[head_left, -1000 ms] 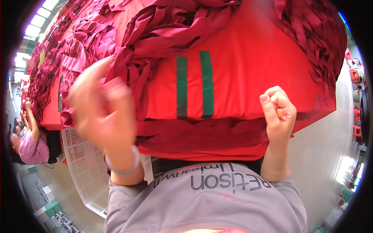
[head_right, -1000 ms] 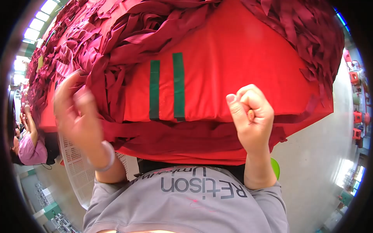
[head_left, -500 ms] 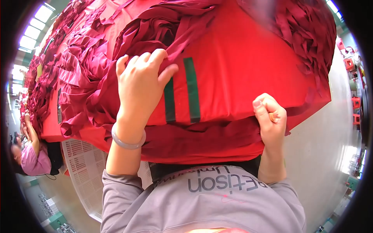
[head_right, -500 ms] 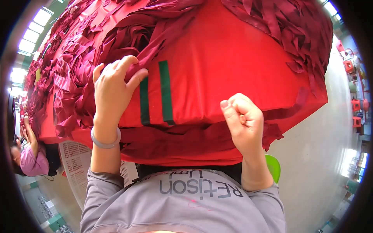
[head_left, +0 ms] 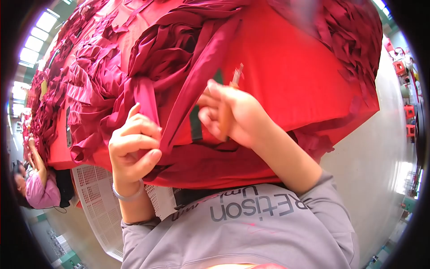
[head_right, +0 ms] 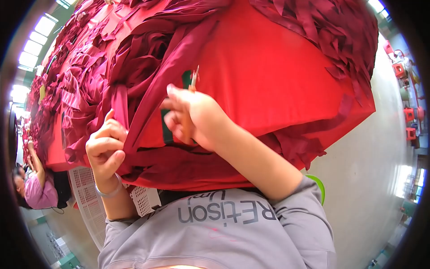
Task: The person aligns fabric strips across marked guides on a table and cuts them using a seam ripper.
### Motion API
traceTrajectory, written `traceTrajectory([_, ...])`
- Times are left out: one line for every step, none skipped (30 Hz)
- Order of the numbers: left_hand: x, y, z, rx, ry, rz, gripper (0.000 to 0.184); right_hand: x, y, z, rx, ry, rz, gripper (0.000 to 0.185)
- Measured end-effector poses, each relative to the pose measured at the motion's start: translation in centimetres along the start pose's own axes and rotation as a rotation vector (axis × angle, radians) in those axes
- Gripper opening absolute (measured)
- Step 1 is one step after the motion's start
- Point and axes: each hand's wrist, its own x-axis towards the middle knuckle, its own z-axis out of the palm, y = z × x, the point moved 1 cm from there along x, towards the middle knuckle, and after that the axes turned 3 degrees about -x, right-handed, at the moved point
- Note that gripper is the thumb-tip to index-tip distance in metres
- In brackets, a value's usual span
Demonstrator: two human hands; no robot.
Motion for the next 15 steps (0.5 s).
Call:
traceTrajectory([-0.5, 0.0, -0.2, -0.001, -0.004, -0.035, 0.010, 1.3, -0.9, 0.8, 0.111, 0.079, -0.017, 0.036])
traceTrajectory([-0.9, 0.0, -0.4, 0.002, -0.006, -0.069, 0.011, 2.2, -1.9, 0.3, 0.222, -0.003, -0.088, 0.036])
traceTrajectory([-1.2, 0.0, -0.5, 0.046, 0.038, -0.083, 0.012, 3.1, -2.8, -0.4, 0.330, -0.089, -0.155, 0.036])
traceTrajectory([-1.7, -0.3, -0.5, 0.072, 0.130, -0.150, 0.014, 2.7, -4.4, -0.9, 0.332, -0.342, -0.313, 0.037])
traceTrajectory([-2.3, -0.7, -0.5, 0.098, 0.224, -0.223, 0.016, 1.5, -6.1, -1.5, 0.259, -0.282, -0.475, 0.038])
traceTrajectory([-2.4, -0.8, -0.6, 0.135, 0.243, -0.229, 0.019, -0.5, -7.4, -1.1, 0.294, -0.122, -0.580, 0.035])
traceTrajectory([-2.5, -0.9, -0.7, 0.169, 0.253, -0.277, 0.020, -1.5, -8.8, -3.6, 0.283, -0.165, -0.612, 0.037])
traceTrajectory([-2.6, -1.0, -0.7, 0.201, 0.263, -0.325, 0.021, -2.8, -10.5, -6.6, 0.269, -0.206, -0.644, 0.038])
traceTrajectory([-2.6, -1.2, -0.6, 0.271, 0.242, -0.325, 0.024, -4.5, -11.9, -8.6, 0.203, -0.062, -0.766, 0.039])
traceTrajectory([-2.5, -1.3, -0.4, 0.262, 0.246, -0.326, 0.024, -6.3, -13.0, -10.5, 0.249, -0.053, -0.822, 0.039])
traceTrajectory([-2.2, -1.4, -0.2, 0.352, 0.258, -0.285, 0.025, -8.4, -14.0, -11.6, 0.270, 0.240, -0.961, 0.037])
traceTrajectory([-1.9, -1.6, 0.1, 0.440, 0.267, -0.240, 0.026, -11.1, -15.0, -13.7, 0.314, 0.087, -0.971, 0.035])
traceTrajectory([-1.9, -1.8, 0.0, 0.454, 0.265, -0.281, 0.027, -13.7, -16.5, -17.5, 0.181, -0.175, -0.863, 0.034])
traceTrajectory([-1.9, -2.0, 0.0, 0.502, 0.250, -0.282, 0.026, -16.2, -17.6, -20.1, 0.163, -0.138, -0.850, 0.032])
traceTrajectory([-1.9, -2.1, 0.2, 0.550, 0.232, -0.281, 0.026, -18.7, -18.2, -22.0, 0.145, -0.018, -0.880, 0.030])
